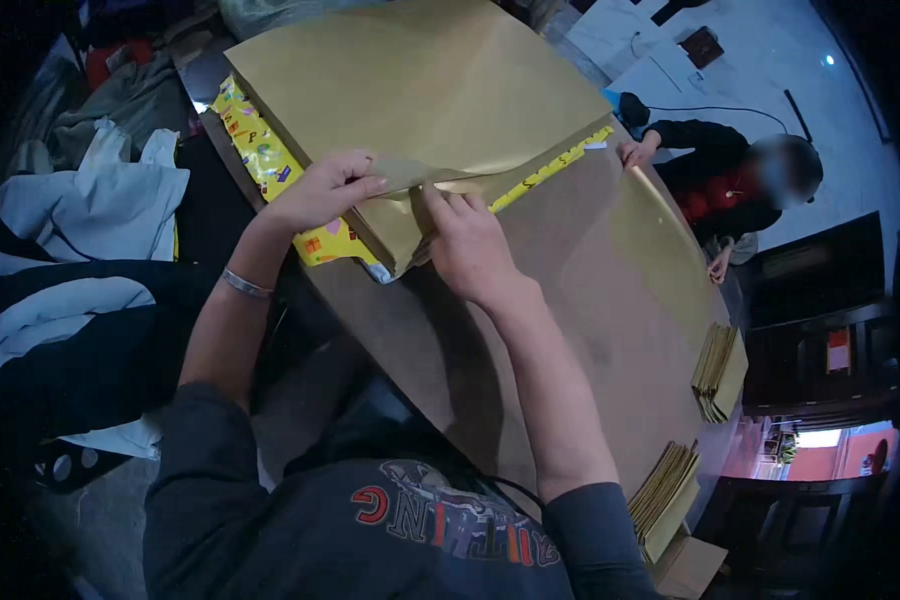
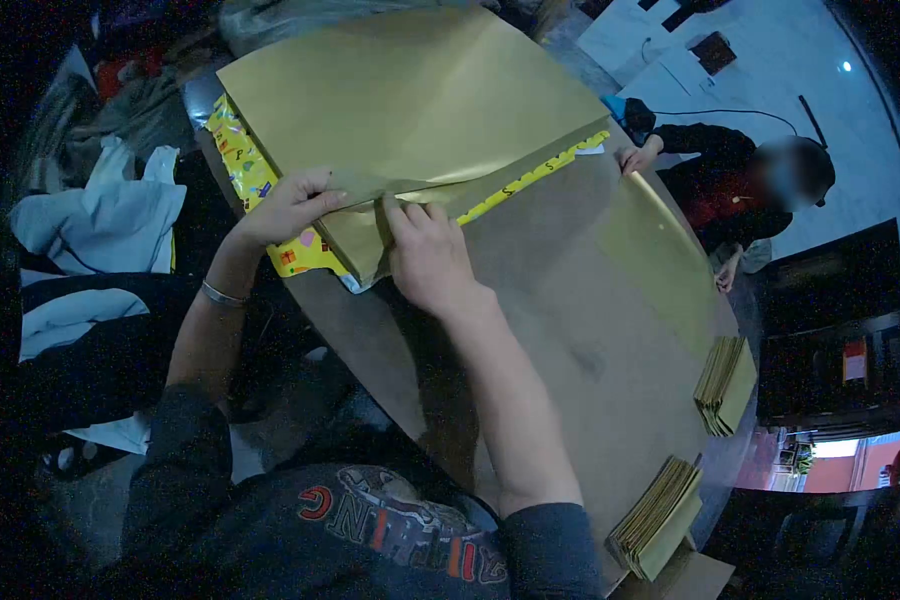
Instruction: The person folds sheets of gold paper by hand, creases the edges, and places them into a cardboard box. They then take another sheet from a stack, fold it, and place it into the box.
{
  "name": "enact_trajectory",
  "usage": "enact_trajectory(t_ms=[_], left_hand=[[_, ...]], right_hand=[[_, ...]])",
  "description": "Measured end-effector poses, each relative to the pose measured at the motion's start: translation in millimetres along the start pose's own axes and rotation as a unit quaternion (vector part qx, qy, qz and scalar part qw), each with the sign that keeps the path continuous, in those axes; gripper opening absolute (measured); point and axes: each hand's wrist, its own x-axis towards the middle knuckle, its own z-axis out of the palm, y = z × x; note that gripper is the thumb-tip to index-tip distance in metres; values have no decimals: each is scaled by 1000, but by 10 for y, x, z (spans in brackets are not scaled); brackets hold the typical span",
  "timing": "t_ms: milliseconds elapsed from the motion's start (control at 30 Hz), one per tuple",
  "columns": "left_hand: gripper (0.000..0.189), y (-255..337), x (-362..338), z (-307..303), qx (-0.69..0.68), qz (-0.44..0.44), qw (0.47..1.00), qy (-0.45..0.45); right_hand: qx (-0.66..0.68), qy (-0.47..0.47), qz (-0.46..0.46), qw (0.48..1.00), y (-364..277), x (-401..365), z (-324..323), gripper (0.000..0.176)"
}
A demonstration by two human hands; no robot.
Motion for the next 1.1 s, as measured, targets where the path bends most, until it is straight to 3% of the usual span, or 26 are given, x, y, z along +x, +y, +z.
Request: enact_trajectory(t_ms=[67,367,400,467,500,567,600,733,1000,1100], left_hand=[[38,-61,8,3,100,9,994,31],[28,33,-13,93,26,-26,998,58],[27,-8,-11,65,63,-19,996,52],[28,-103,18,122,44,82,992,80],[28,30,-29,86,36,-48,996,62],[29,-21,-12,104,11,-27,998,63],[28,-29,-2,104,49,42,995,82],[31,9,-6,105,46,-57,994,86],[30,8,-15,128,64,-43,993,92],[28,20,-17,132,53,-56,993,88]], right_hand=[[4,15,-32,999,-3,-38,10,60],[-29,68,-59,996,-38,-212,130,53],[-29,69,-59,995,-39,-224,132,53],[-48,68,-67,994,-35,-248,123,53],[-54,60,-58,995,-45,-254,117,53],[-56,66,-65,994,-34,-264,105,53],[-58,70,-70,993,-29,-273,107,52],[-59,86,-59,993,-6,-318,118,49],[-49,78,-53,994,75,-334,119,43],[-20,183,-57,981,108,-260,33,24]])
